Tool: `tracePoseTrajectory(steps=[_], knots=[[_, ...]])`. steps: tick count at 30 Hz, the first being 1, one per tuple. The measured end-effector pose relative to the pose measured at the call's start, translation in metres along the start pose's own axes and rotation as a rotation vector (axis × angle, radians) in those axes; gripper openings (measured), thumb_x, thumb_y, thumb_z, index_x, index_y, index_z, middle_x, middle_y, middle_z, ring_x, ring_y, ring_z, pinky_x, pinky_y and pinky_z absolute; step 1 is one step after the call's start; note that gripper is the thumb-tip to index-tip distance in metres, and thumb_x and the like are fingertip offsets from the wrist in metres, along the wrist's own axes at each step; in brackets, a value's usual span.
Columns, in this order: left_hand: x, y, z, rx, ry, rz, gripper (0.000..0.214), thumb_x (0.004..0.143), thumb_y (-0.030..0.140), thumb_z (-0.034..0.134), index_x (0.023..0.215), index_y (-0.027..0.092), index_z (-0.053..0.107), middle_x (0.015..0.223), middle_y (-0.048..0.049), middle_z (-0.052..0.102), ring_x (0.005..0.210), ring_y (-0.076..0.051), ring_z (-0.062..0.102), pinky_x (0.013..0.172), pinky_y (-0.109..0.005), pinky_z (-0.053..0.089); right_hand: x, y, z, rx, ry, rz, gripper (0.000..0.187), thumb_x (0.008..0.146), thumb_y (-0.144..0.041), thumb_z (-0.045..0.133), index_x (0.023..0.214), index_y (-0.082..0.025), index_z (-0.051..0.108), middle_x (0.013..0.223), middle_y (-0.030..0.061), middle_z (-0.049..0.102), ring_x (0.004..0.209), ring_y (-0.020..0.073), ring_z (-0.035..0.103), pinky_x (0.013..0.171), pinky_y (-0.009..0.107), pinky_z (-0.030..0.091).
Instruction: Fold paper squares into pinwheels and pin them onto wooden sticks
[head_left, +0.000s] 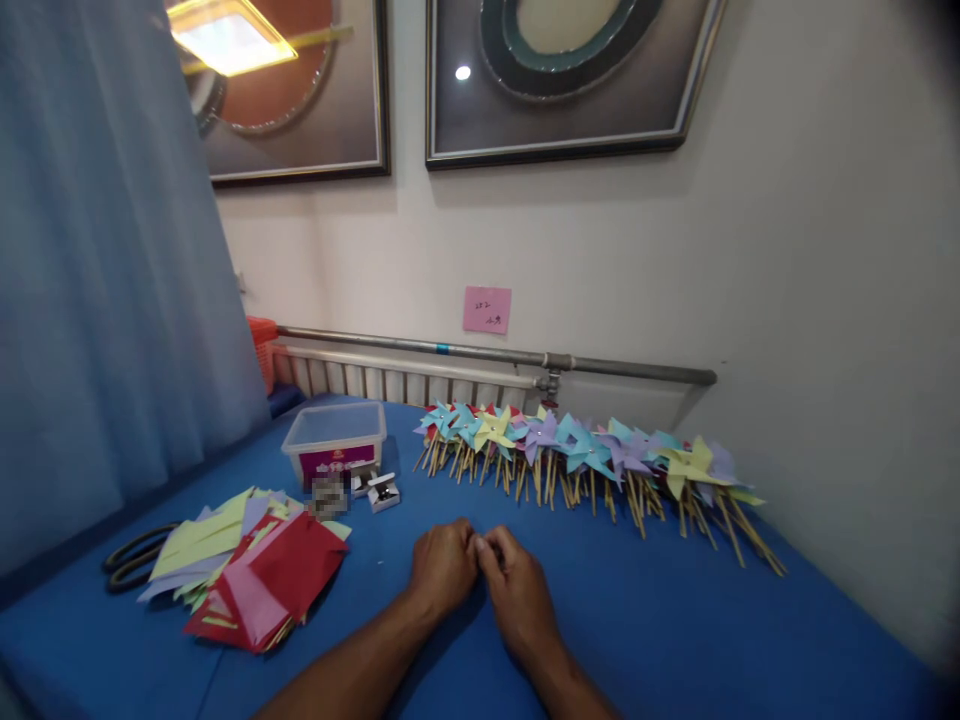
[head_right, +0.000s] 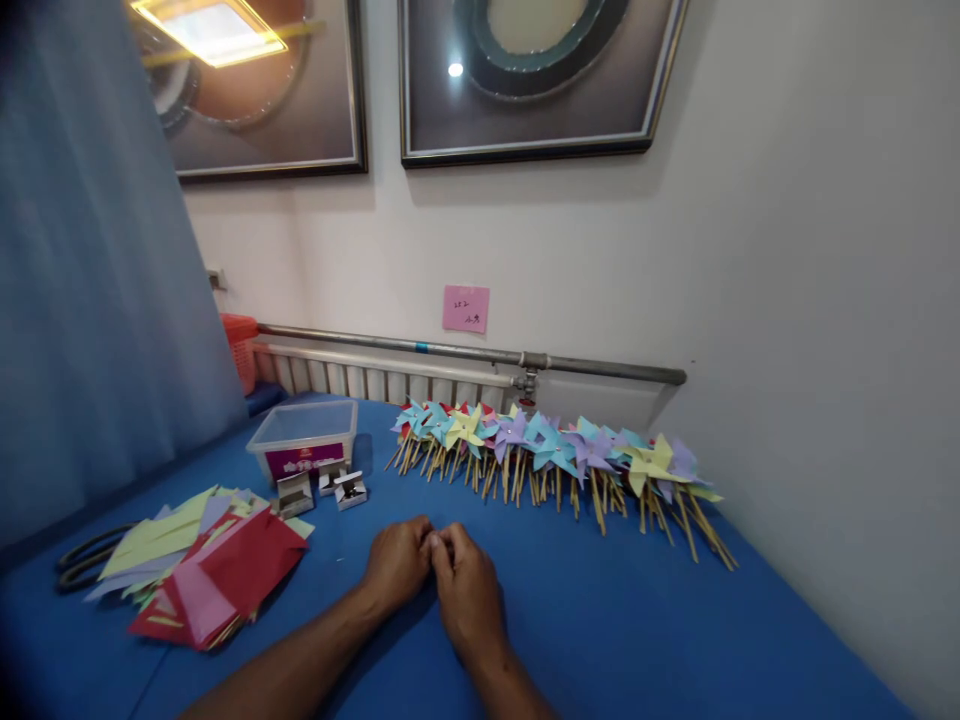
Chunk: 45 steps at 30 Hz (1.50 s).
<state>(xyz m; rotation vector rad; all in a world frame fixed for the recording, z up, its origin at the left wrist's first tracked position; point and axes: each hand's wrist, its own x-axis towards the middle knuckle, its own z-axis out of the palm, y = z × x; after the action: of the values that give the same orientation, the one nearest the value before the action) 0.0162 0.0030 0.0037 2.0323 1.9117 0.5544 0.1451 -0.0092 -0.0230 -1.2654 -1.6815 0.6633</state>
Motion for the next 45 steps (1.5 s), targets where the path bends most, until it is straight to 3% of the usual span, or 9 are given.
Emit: tracePoseTrajectory(steps=[9,18,23,28,32,35,38,40,45], knots=[[-0.002,0.002,-0.004,0.0,0.012,0.001,0.027,0.099,0.029,0.049,0.104,0.023,0.075,0.104,-0.0078,0.081,0.101,-0.023,0.075,0.08,-0.03,0.048,0.003,-0.007,-0.004,0.012,-0.005,0.03,0.032,0.094,-0.051,0.047,0.084,-0.026,0.064,0.077,0.0033,0.074,0.07,0.023,0.067,0.068,0.031,0.046],[0.012,-0.025,-0.04,0.257,0.124,-0.066,0.034,0.099,0.019,0.045,0.113,0.013,0.075,0.115,-0.0184,0.074,0.108,-0.029,0.071,0.09,-0.037,0.05,0.005,-0.004,-0.004,-0.046,0.039,0.005,0.037,0.092,-0.058,0.047,0.081,-0.026,0.062,0.065,0.001,0.068,0.059,0.022,0.062,0.061,0.032,0.045],[0.012,-0.022,-0.031,0.237,0.081,0.006,0.033,0.097,0.019,0.048,0.113,0.012,0.075,0.117,-0.0192,0.072,0.112,-0.03,0.067,0.094,-0.038,0.05,0.006,-0.004,-0.004,-0.039,0.034,-0.022,0.037,0.092,-0.059,0.048,0.08,-0.026,0.062,0.069,0.0026,0.07,0.062,0.0227,0.064,0.064,0.032,0.048],[0.004,-0.01,-0.033,0.201,0.046,0.077,0.032,0.096,0.021,0.05,0.113,0.011,0.075,0.118,-0.0204,0.071,0.113,-0.031,0.066,0.096,-0.04,0.05,0.006,-0.005,-0.005,-0.069,0.046,-0.018,0.037,0.091,-0.059,0.047,0.079,-0.027,0.062,0.065,0.0025,0.069,0.059,0.0235,0.062,0.063,0.033,0.048],[-0.024,-0.013,-0.048,0.099,0.204,0.116,0.027,0.099,0.023,0.049,0.106,0.018,0.074,0.113,-0.0152,0.071,0.106,-0.027,0.066,0.091,-0.036,0.05,0.006,-0.006,-0.006,-0.066,0.023,-0.017,0.036,0.09,-0.058,0.048,0.08,-0.027,0.062,0.066,0.0031,0.07,0.059,0.0242,0.063,0.061,0.033,0.047],[-0.064,-0.044,-0.052,0.063,0.395,0.167,0.031,0.102,0.022,0.043,0.093,0.021,0.072,0.097,-0.0107,0.072,0.093,-0.023,0.067,0.084,-0.033,0.049,0.006,-0.006,-0.007,-0.076,0.017,-0.007,0.035,0.09,-0.058,0.048,0.081,-0.028,0.063,0.067,0.0036,0.071,0.06,0.0248,0.065,0.062,0.034,0.048],[-0.106,-0.101,-0.055,0.074,0.591,0.201,0.032,0.104,0.023,0.042,0.091,0.022,0.071,0.094,-0.0097,0.073,0.089,-0.021,0.067,0.082,-0.031,0.05,0.007,-0.006,-0.006,-0.091,0.01,0.007,0.037,0.089,-0.059,0.046,0.081,-0.028,0.063,0.068,0.0042,0.072,0.061,0.025,0.065,0.062,0.034,0.048],[-0.127,-0.141,-0.063,0.109,0.706,0.116,0.031,0.104,0.024,0.043,0.088,0.022,0.07,0.088,-0.0077,0.072,0.082,-0.02,0.067,0.078,-0.031,0.05,0.008,-0.006,-0.005,-0.09,0.001,0.012,0.037,0.089,-0.06,0.046,0.082,-0.028,0.063,0.072,0.0051,0.074,0.065,0.0257,0.067,0.064,0.035,0.049],[-0.14,-0.196,-0.096,0.26,0.776,-0.049,0.026,0.101,0.028,0.048,0.093,0.022,0.072,0.098,-0.0084,0.074,0.09,-0.024,0.069,0.083,-0.036,0.053,0.011,-0.005,-0.003,-0.1,0.007,0.013,0.038,0.087,-0.06,0.046,0.081,-0.027,0.063,0.073,0.0056,0.074,0.066,0.026,0.067,0.065,0.036,0.048]])
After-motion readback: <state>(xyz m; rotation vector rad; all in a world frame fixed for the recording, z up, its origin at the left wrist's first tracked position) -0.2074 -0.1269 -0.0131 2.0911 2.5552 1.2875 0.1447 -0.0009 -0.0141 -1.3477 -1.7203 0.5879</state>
